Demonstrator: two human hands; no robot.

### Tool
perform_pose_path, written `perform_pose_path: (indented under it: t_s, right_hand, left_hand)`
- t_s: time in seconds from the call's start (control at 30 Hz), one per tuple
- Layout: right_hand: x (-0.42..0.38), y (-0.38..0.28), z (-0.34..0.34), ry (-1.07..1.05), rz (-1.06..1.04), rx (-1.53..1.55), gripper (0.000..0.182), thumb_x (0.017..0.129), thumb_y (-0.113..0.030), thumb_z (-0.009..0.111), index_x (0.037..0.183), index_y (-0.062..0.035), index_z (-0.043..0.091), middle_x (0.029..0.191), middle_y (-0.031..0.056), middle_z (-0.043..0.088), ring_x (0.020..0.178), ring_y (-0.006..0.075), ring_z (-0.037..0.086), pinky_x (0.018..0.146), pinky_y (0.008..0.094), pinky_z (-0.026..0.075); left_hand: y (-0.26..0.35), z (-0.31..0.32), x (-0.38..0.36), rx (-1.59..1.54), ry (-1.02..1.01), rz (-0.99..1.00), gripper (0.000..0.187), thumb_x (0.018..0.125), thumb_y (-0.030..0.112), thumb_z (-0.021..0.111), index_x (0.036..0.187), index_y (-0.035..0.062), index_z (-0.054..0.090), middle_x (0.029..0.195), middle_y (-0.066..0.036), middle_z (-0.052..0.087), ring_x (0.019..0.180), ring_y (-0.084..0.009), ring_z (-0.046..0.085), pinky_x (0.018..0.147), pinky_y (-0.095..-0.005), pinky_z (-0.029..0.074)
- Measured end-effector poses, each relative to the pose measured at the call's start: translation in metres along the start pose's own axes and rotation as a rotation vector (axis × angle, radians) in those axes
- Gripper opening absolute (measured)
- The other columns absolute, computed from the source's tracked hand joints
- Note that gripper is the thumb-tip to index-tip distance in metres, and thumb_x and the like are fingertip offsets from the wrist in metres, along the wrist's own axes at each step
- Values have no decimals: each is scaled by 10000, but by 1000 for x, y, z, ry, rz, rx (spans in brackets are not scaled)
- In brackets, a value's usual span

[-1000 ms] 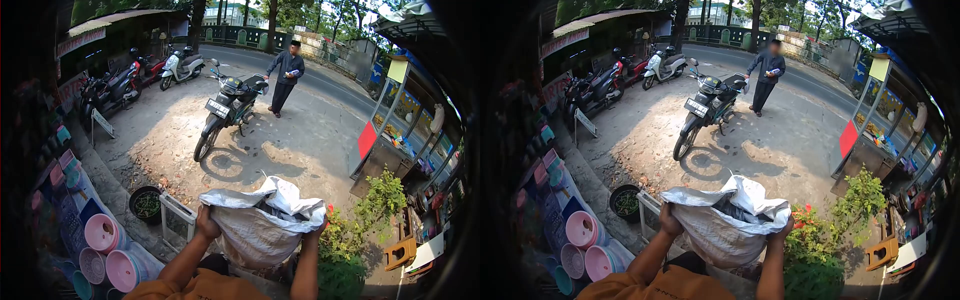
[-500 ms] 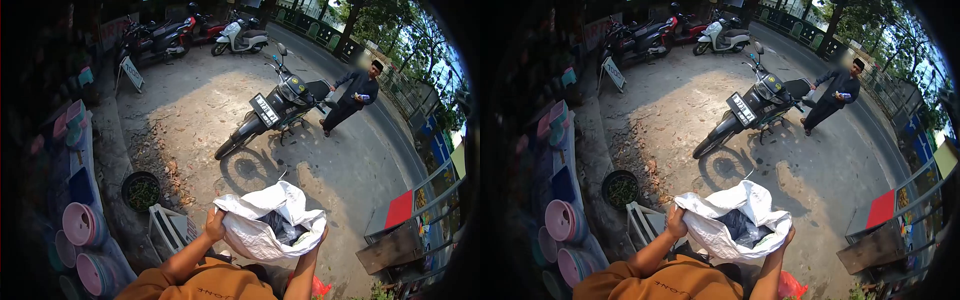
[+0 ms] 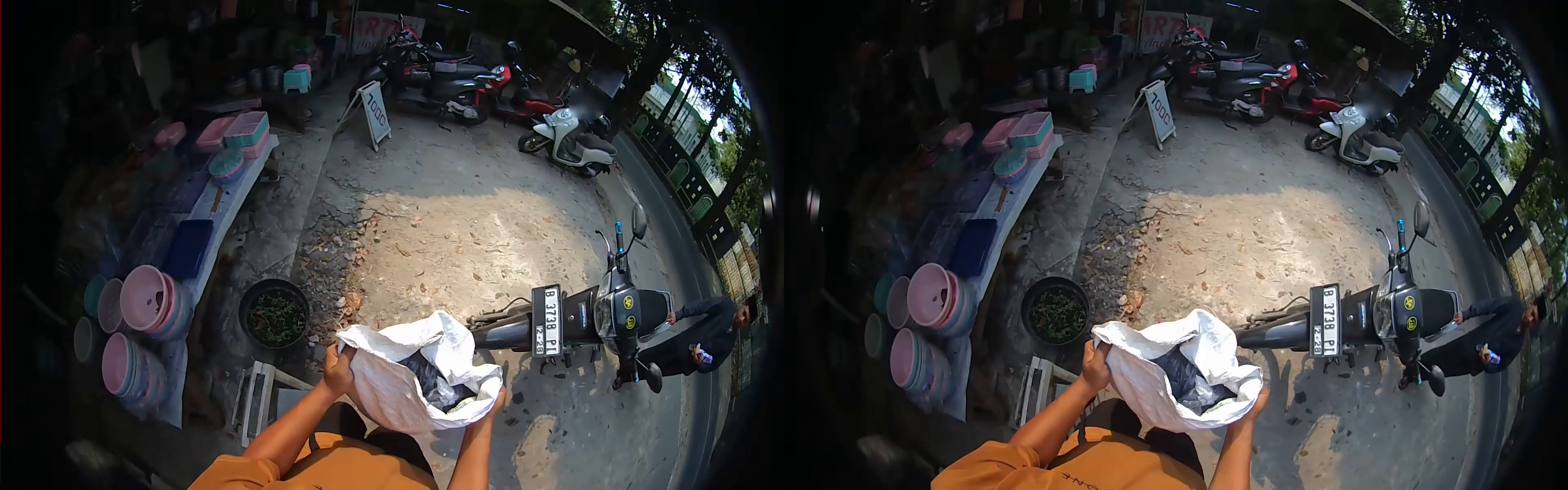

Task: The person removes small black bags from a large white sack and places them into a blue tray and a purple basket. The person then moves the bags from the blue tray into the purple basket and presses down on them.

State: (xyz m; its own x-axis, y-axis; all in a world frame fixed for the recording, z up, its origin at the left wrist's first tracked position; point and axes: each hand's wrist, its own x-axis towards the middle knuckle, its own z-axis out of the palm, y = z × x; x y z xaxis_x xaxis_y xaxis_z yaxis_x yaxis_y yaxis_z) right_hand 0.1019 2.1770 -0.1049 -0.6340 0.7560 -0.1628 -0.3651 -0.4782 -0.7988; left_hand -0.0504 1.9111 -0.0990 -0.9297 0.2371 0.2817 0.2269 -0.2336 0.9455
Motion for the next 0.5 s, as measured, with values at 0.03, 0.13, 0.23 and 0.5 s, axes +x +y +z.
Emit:
perform_pose_path:
  t_s: [0.03,0.13,0.23,0.5]
  right_hand:
    - [21,4,17,32,154,97,250,882,-159,521,921,19,692,882,92,679,775,211,659,716,361,539]
    - [82,36,64,-127,155,-73,207,870,-82,535,934,27,699,902,83,687,786,201,664,737,353,550]
    - [135,84,101,-169,296,9,230,885,-113,518,944,22,694,916,95,686,805,224,668,767,373,550]
    - [264,208,210,-196,445,-107,420,925,-370,390,1010,-52,651,988,115,672,951,315,649,905,477,510]
  left_hand:
    - [-12,-3,13,-143,61,-144,265,993,143,483,1024,-48,664,954,-54,683,863,-119,608,771,-290,477]
    - [-35,-18,61,-130,190,-216,279,1002,186,502,981,-37,669,871,-11,669,780,-79,577,707,-275,456]
    - [-80,-45,97,-115,330,-229,279,1005,206,518,953,-18,676,846,11,650,756,-64,545,676,-275,435]
    - [-141,-110,211,14,613,-248,476,1003,282,555,587,83,440,577,103,362,549,-40,299,475,-329,225]
